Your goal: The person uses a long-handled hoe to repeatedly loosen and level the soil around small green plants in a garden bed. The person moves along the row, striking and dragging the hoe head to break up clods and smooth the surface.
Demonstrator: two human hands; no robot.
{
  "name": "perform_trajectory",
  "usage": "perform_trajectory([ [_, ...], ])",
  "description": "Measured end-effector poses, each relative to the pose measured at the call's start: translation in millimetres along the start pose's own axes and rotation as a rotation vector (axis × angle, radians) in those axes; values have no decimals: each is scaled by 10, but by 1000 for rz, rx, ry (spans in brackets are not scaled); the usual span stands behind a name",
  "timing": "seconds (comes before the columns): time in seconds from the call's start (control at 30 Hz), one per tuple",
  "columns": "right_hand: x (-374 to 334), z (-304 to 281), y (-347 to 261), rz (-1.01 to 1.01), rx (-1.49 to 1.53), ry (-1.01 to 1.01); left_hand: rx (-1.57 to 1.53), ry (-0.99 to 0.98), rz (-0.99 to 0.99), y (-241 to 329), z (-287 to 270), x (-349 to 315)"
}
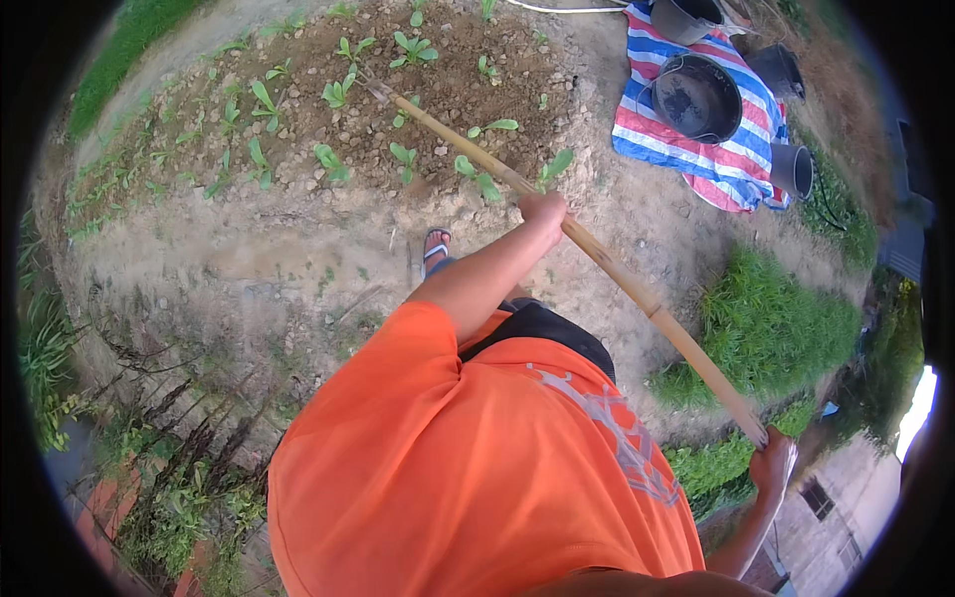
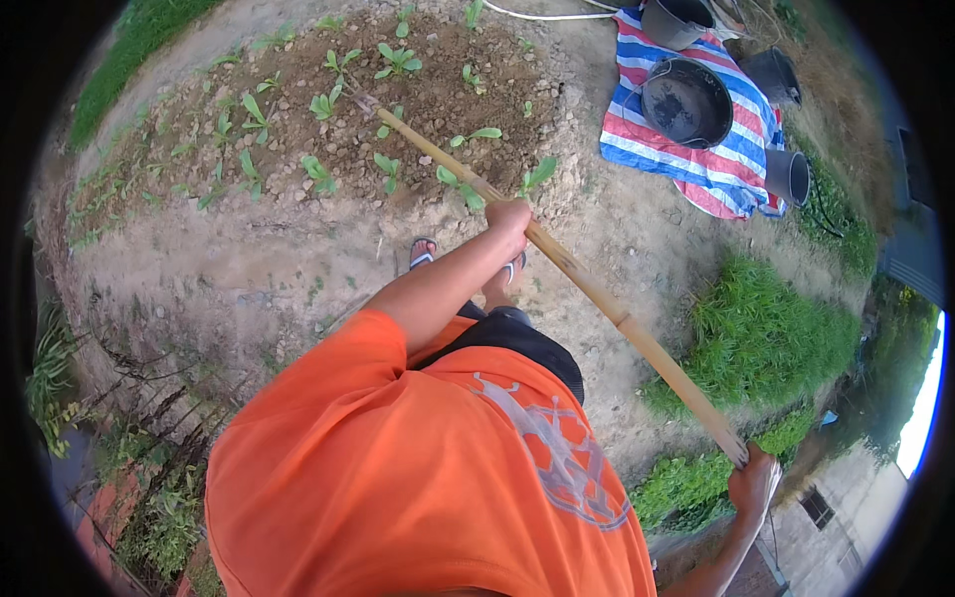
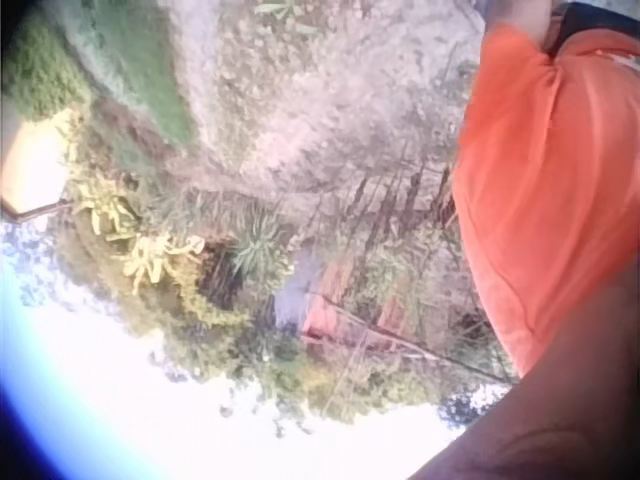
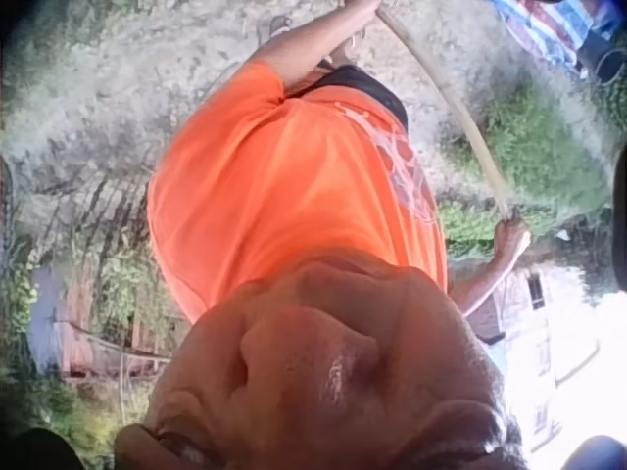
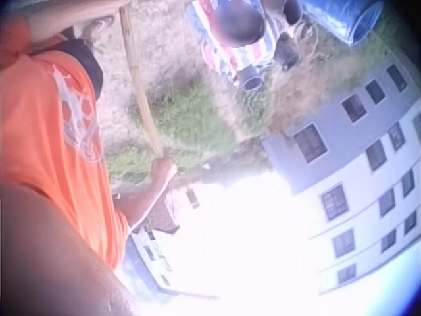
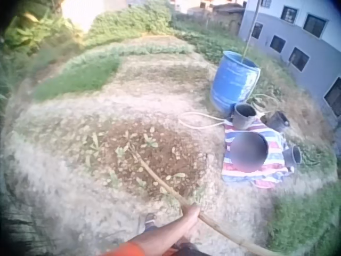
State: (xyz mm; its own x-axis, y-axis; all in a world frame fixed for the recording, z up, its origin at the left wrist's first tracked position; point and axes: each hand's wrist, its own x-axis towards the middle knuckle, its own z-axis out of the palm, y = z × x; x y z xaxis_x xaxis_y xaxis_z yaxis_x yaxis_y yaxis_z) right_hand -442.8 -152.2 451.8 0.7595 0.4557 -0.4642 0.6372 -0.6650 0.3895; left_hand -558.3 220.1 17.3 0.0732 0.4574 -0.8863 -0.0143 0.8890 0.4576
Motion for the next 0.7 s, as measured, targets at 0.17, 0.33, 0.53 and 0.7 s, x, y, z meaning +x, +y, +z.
perform_trajectory([
  [0.17, 525, 766, -1077, -186, 178, 143, -183, 61, 101, 1054, -1010, 849],
  [0.33, 658, 482, -1685, -249, 211, 252, -208, 111, 148, 1768, -1401, 1161],
  [0.53, 447, -43, -1107, -67, 4, 277, -353, 36, 40, 1051, -621, 825],
  [0.7, 471, 167, -1186, -166, 133, 261, -262, 34, 30, 1244, -943, 881],
])
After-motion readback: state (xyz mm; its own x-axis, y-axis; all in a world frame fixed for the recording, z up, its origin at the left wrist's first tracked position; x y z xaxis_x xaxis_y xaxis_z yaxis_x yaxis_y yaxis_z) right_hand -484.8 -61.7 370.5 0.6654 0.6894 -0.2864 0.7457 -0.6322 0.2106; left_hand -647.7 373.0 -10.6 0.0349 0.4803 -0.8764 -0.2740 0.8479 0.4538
